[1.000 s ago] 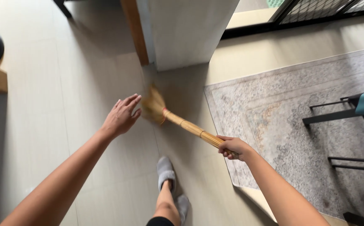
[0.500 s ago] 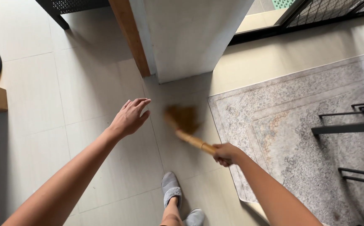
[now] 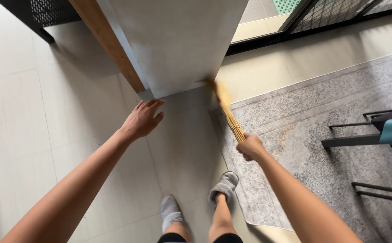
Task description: Sweep the floor of the house using a hand broom.
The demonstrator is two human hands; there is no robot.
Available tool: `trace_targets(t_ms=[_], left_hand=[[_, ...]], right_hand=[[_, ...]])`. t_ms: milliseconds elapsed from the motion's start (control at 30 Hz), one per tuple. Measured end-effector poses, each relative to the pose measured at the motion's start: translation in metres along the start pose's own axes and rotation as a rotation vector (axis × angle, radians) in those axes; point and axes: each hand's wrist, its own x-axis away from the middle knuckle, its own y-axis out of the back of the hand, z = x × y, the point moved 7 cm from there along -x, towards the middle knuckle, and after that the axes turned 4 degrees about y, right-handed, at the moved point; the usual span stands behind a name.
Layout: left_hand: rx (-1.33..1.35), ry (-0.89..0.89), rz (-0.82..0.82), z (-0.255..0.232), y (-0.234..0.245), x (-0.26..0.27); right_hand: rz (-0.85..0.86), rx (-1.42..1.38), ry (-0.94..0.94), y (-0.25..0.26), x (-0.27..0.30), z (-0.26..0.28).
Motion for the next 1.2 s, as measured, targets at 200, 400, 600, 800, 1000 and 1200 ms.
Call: trace_targets(t_ms=[200,400,600,800,1000,1200], left_hand=[[0.039,0.026,-0.013,-0.033,-0.037,-0.028],[0.002,0.098,0.014,-0.071,-0.056,-0.055],[0.102,0.133,-0.005,-0.107,-0.052,-0.08],[0.104,0.134,-0.018,-0.125,-0.046,-0.098],[0.034,0.086,-0.022,-0.11,-0.013,-0.098],[0.023,0.082,-0.037,-0.075,0.034,-0.1]], right_hand=[[0.422,0.053,-0.034,-0.044,-0.058,-0.06],[0.637,0.047,-0.001,-0.018,-0.019,-0.028],[0.681,-0.026,0.081,0.045,-0.036,0.006],[0.435,0.104,0.165,0.105,-0.067,0.029],[0.378,0.026,0.092,0.125,-0.083,0.053],[0.396,-0.039,0.003,0.113,-0.057,0.092]])
